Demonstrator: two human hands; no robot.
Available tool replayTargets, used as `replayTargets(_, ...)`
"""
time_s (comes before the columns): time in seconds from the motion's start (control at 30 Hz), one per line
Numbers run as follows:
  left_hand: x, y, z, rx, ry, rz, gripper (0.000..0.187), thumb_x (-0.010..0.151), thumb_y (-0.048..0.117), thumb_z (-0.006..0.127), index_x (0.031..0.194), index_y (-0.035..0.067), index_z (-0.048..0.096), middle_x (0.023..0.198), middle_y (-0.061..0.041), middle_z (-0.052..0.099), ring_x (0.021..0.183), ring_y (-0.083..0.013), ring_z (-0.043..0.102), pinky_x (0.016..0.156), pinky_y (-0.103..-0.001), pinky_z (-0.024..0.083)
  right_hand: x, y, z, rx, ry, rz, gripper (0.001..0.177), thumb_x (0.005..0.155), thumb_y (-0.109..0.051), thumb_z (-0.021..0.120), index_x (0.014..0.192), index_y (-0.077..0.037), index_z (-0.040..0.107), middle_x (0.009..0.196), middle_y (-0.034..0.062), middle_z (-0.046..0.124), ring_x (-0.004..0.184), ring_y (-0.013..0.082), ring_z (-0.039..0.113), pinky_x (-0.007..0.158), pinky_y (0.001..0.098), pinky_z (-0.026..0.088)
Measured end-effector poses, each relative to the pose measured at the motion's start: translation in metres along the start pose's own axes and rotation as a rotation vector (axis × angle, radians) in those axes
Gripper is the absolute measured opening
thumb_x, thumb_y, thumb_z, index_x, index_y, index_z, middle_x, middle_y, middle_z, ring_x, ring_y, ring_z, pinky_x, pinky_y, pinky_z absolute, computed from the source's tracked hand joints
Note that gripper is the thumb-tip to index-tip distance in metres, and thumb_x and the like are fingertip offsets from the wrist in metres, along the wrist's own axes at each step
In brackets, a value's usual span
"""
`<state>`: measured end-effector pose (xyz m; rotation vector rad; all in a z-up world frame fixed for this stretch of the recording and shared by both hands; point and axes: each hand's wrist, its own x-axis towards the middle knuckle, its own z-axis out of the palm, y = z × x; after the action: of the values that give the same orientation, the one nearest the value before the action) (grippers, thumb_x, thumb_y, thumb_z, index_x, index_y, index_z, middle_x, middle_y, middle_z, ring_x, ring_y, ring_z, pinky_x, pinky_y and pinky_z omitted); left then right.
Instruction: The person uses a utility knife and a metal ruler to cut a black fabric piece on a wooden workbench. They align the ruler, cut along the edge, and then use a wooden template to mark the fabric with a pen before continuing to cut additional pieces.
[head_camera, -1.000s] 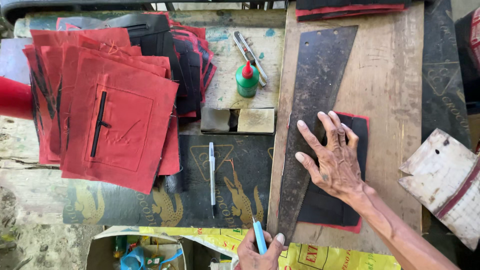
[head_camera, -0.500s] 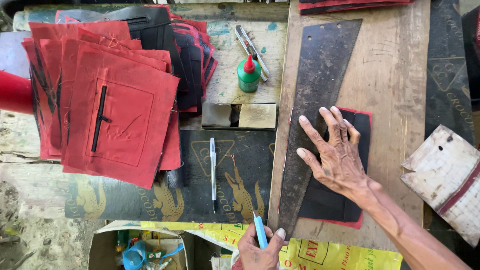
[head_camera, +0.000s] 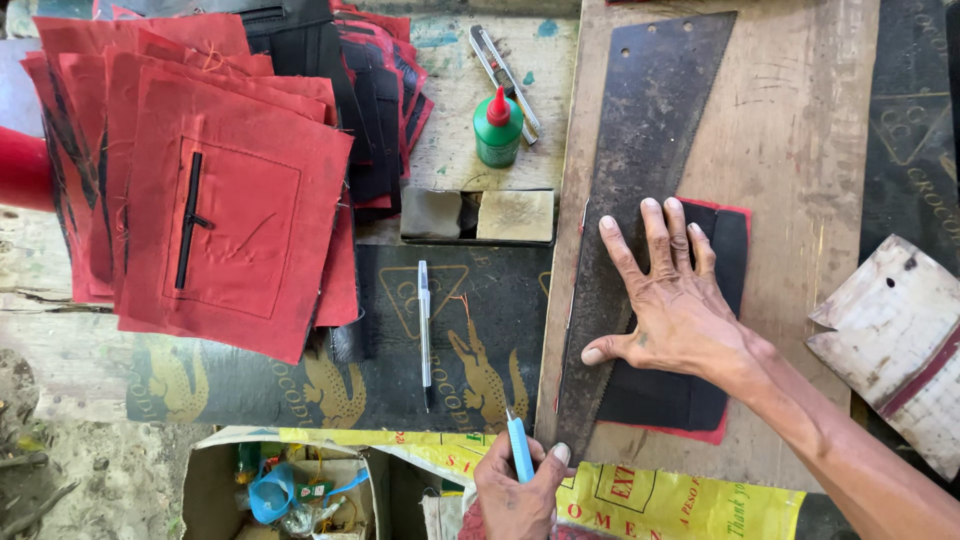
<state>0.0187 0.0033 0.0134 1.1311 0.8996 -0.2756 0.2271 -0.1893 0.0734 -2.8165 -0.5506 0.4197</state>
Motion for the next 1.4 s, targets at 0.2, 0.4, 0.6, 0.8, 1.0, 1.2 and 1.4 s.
replayTargets(0.2, -0.001, 0.001, 0.0, -0.031, -0.02, -0.012, 0.023, 0.075, -0.007, 0.081, 0.075, -0.001, 0.058, 0.064, -0.008, 0.061, 0.053, -0.0153, 0.064, 0.058, -0.035, 0.065, -0.001, -0.001, -0.001, 0.017, 0.022, -0.015, 0.147, 0.049, -0.084, 0.075, 0.163, -0.016, 0.011, 0.159, 0.0333, 0.001, 0.148, 0.0541, -0.004, 0.114, 0.071, 0.006)
replayTargets(0.4, -0.002, 0.004, -0.002, 0.009, -0.041, 0.019, 0.024, 0.076, -0.005, 0.082, 0.073, -0.001, 0.058, 0.064, -0.007, 0.061, 0.053, -0.0143, 0.064, 0.056, -0.033, 0.063, -0.001, 0.0, -0.001, 0.037, 0.015, -0.024, 0.148, 0.048, -0.083, 0.077, 0.163, -0.017, 0.01, 0.159, 0.0335, 0.0, 0.148, 0.054, -0.006, 0.113, 0.0713, 0.005)
replayTargets(0.6, -0.003, 0.006, 0.0, -0.008, -0.028, -0.008, 0.025, 0.076, -0.006, 0.082, 0.074, -0.001, 0.058, 0.061, -0.007, 0.061, 0.051, -0.0143, 0.063, 0.054, -0.033, 0.061, -0.001, 0.001, -0.001, 0.048, -0.011, -0.018, 0.149, 0.047, -0.081, 0.078, 0.163, -0.017, 0.008, 0.159, 0.033, -0.002, 0.148, 0.0539, -0.008, 0.113, 0.0717, 0.005)
replayTargets(0.8, -0.005, 0.011, -0.001, 0.033, -0.011, -0.097, 0.024, 0.075, -0.006, 0.081, 0.076, -0.001, 0.058, 0.059, -0.01, 0.063, 0.045, -0.0164, 0.058, 0.046, -0.032, 0.049, -0.002, 0.005, 0.003, 0.106, 0.038, -0.056, 0.146, 0.049, -0.079, 0.079, 0.16, -0.016, 0.009, 0.159, 0.0335, -0.003, 0.148, 0.0535, -0.01, 0.114, 0.0701, 0.001)
replayTargets(1.0, -0.002, 0.002, -0.001, -0.009, 0.007, -0.035, 0.023, 0.074, -0.007, 0.082, 0.075, -0.001, 0.06, 0.06, -0.008, 0.062, 0.05, -0.0146, 0.065, 0.054, -0.032, 0.06, -0.004, 0.005, 0.006, 0.139, 0.074, -0.067, 0.143, 0.051, -0.08, 0.078, 0.159, -0.017, 0.01, 0.16, 0.0331, -0.001, 0.149, 0.0526, -0.009, 0.114, 0.0692, 0.0)
replayTargets(1.2, -0.005, 0.008, 0.001, -0.012, 0.002, -0.068, 0.024, 0.076, -0.006, 0.082, 0.076, 0.0, 0.059, 0.057, -0.011, 0.063, 0.039, -0.0125, 0.054, 0.04, -0.03, 0.047, -0.004, 0.005, 0.005, 0.135, 0.076, -0.061, 0.142, 0.051, -0.08, 0.078, 0.159, -0.018, 0.01, 0.159, 0.0326, 0.0, 0.149, 0.0523, -0.008, 0.114, 0.0697, 0.001)
replayTargets(1.4, -0.008, 0.019, 0.004, 0.0, 0.001, -0.113, 0.024, 0.077, -0.003, 0.082, 0.077, 0.001, 0.058, 0.057, -0.019, 0.07, 0.031, -0.0119, 0.047, 0.03, -0.029, 0.032, -0.004, 0.005, 0.005, 0.143, 0.085, -0.069, 0.142, 0.051, -0.08, 0.078, 0.159, -0.017, 0.01, 0.16, 0.0325, -0.001, 0.149, 0.0518, -0.008, 0.114, 0.0697, 0.001)
